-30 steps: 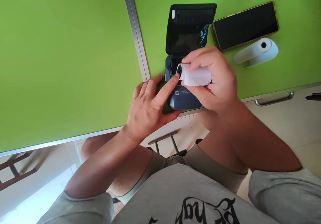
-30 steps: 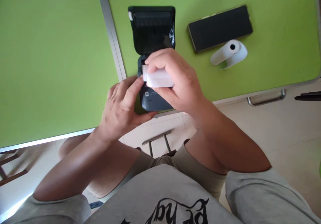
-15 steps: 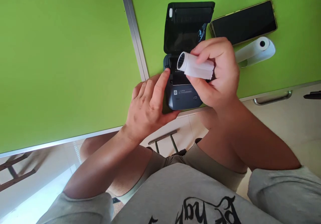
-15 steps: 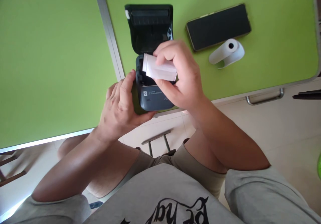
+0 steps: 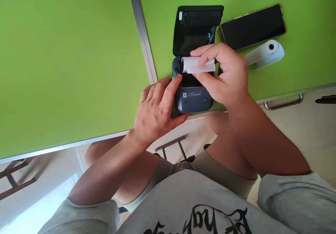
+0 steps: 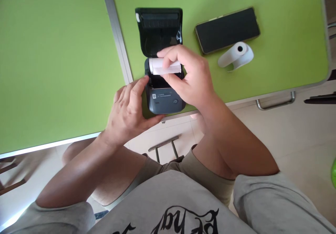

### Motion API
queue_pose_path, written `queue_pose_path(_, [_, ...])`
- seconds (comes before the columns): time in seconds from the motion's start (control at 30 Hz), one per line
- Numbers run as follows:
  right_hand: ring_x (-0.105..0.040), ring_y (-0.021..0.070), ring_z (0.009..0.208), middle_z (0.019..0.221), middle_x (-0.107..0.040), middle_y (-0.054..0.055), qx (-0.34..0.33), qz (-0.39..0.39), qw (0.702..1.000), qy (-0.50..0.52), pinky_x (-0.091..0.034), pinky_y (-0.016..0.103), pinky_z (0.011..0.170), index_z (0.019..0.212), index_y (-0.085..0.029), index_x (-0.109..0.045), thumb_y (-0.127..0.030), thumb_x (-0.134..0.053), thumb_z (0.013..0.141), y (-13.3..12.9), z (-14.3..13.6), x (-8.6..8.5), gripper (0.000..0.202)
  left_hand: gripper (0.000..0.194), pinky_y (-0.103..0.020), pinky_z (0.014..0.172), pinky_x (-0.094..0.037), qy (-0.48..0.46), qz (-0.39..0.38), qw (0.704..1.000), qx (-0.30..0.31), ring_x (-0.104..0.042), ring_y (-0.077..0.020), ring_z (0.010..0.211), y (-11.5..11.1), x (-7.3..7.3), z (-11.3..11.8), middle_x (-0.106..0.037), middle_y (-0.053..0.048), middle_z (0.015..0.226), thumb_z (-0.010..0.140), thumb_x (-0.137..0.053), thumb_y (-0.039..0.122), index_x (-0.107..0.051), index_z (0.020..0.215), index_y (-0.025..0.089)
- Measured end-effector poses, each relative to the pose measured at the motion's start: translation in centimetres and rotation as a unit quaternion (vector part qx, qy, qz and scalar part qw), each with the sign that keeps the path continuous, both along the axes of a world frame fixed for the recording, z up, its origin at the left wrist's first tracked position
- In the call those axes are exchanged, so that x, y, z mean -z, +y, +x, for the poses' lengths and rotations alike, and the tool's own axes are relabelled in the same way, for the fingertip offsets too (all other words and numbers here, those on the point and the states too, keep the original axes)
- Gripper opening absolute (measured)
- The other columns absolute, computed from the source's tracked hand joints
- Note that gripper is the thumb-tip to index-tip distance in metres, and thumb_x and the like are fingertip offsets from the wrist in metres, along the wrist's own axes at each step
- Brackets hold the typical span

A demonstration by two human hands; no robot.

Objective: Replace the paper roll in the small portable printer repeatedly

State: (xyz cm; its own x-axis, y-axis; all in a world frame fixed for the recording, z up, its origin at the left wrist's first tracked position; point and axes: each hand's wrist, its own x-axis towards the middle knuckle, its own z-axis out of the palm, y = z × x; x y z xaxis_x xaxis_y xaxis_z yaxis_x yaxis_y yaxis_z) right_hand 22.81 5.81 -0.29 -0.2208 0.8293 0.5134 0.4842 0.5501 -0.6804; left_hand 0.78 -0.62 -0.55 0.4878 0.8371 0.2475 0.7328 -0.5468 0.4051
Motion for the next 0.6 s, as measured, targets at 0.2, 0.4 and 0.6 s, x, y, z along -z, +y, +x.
queue_pose_path(0.2, [-0.075,0.0235,0.099,0.101,-0.076,0.001,-0.012,-0.034,0.999,0.01,-0.065,0.047,0.089,0.086,-0.027,-0.061,-0.031,-0.067,0.089,0.0,0.0,0.2,0.007,0.093,-0.048,0.11,-0.048,-0.004,0.007,1.0,-0.001,-0.063,-0.0365,0.131,0.0,0.1,0.0,-0.061,-0.022,0.146,0.088,-0.076,0.055,-0.033,0.158,0.013])
queue_pose_path(0.4, [-0.073,0.0227,0.098,0.102,-0.073,0.001,-0.082,0.029,0.996,0.002,-0.063,0.046,0.088,0.084,-0.028,-0.065,-0.02,-0.07,0.081,-0.6,0.3,-1.0,0.01,0.094,-0.047,0.111,-0.047,0.002,-0.002,1.0,0.002,-0.062,-0.0347,0.131,0.0,-0.1,0.1,-0.06,-0.021,0.147,0.09,-0.075,0.055,-0.027,0.162,0.018])
queue_pose_path(0.6, [-0.065,0.0156,0.078,0.083,-0.066,-0.003,-0.163,0.034,0.986,-0.025,-0.057,0.038,0.076,0.08,-0.028,-0.066,-0.03,-0.071,0.086,-1.0,0.4,-1.6,0.009,0.06,-0.052,0.107,-0.048,0.013,0.008,1.0,0.012,-0.061,-0.035,0.131,-0.1,-0.2,0.0,-0.057,-0.02,0.144,0.096,-0.07,0.049,-0.052,0.151,0.033])
